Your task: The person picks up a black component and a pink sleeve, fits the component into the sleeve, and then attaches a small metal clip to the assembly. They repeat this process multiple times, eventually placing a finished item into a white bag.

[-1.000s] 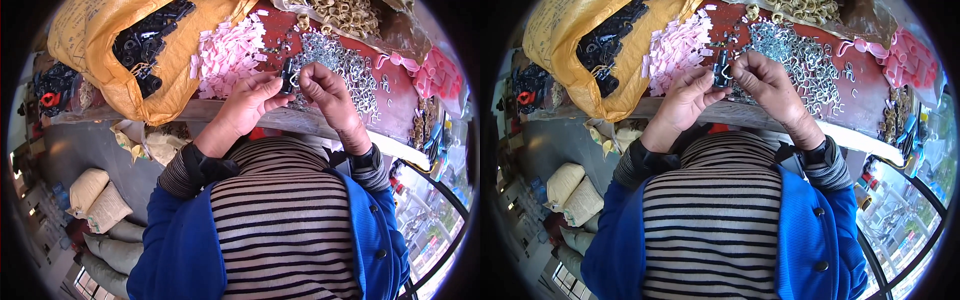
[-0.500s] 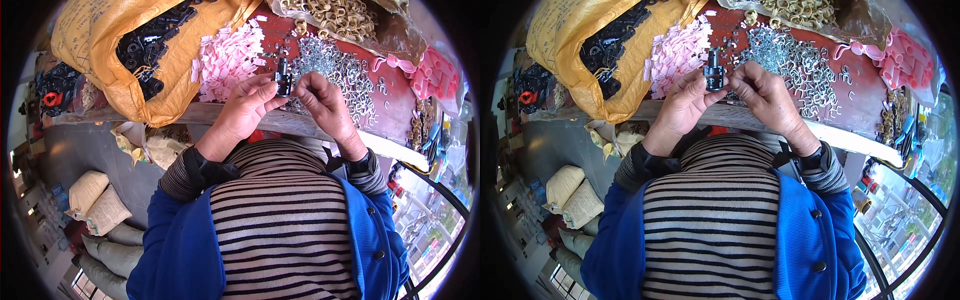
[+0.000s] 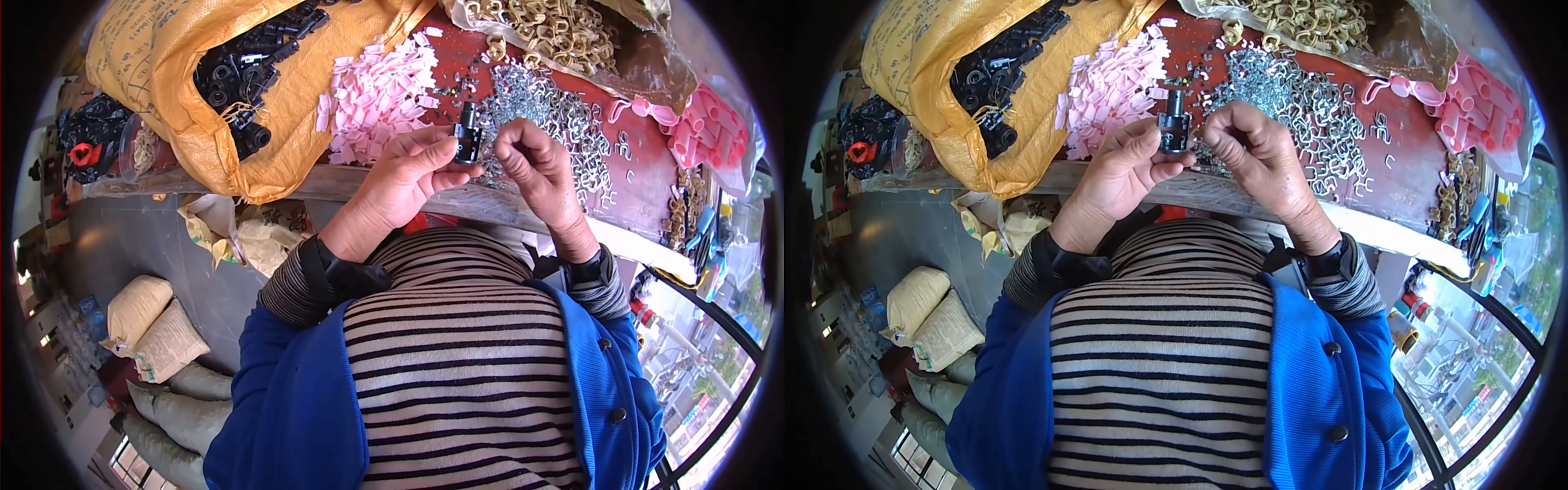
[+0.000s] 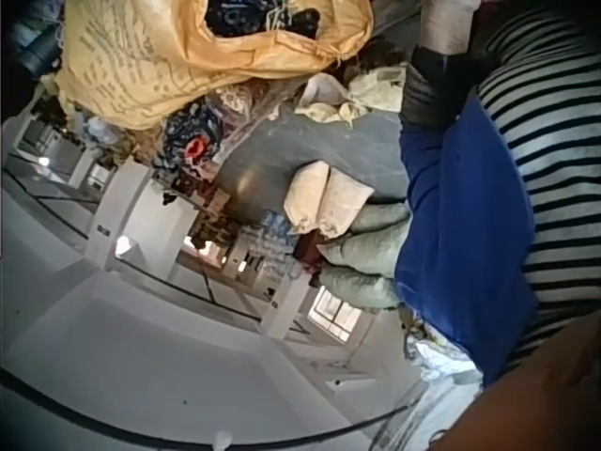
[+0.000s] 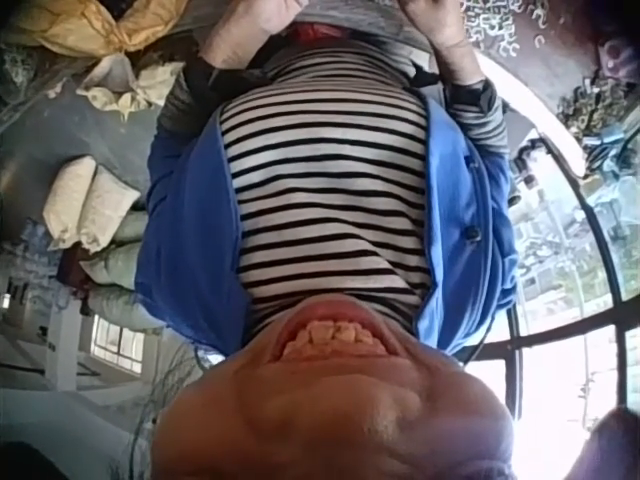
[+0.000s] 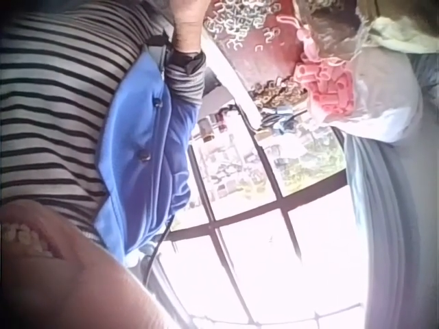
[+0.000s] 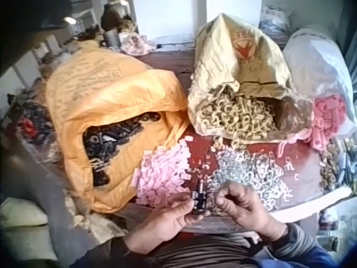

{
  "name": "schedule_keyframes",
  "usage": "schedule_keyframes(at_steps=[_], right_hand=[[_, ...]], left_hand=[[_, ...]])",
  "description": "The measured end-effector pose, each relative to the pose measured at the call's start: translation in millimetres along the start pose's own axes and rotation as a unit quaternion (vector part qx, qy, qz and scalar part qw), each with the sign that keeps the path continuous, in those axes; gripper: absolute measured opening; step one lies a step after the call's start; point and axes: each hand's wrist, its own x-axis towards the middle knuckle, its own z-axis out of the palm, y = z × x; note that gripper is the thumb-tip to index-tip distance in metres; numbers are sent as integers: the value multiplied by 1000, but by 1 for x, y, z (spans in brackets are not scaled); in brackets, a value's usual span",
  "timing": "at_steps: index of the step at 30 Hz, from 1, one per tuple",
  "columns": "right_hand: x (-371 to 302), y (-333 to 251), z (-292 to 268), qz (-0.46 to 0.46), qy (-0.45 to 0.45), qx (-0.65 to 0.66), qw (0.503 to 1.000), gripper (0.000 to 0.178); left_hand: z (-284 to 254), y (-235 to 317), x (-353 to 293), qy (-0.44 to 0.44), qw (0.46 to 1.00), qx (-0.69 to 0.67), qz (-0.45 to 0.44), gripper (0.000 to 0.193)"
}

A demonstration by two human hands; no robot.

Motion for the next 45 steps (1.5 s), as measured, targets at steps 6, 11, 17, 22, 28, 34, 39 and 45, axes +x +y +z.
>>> schedule_keyframes(at_steps=[6, 11, 17, 22, 28, 34, 39, 45], right_hand=[[3, -3, 3, -49, 1, -105, 993, 9], [5, -5, 6, -108, -2, -216, 970, 8], [4, -6, 10, -137, 3, -278, 951, 9], [2, -6, 10, -167, -4, -302, 939, 8], [-2, -5, 13, -143, -23, -293, 945, 12], [4, 1, 7, 111, -24, -56, 992, 15], [27, 8, -20, 76, -76, 39, 993, 15], [85, 29, -61, -143, 55, -525, 837, 19]], left_hand=[[-1, -3, 1, 15, 1000, 13, -23, 20], [-1, -4, 1, 16, 999, 14, -37, 21], [-4, -6, 1, 30, 998, 18, -48, 21], [-2, -5, -1, 31, 996, 64, -48, 22], [4, -2, -7, 47, 988, 136, -48, 23], [2, 0, -6, 29, 993, 103, -50, 21], [1, 8, -3, 38, 994, 89, -46, 22], [-3, 10, -2, 88, 994, 60, -18, 16]])
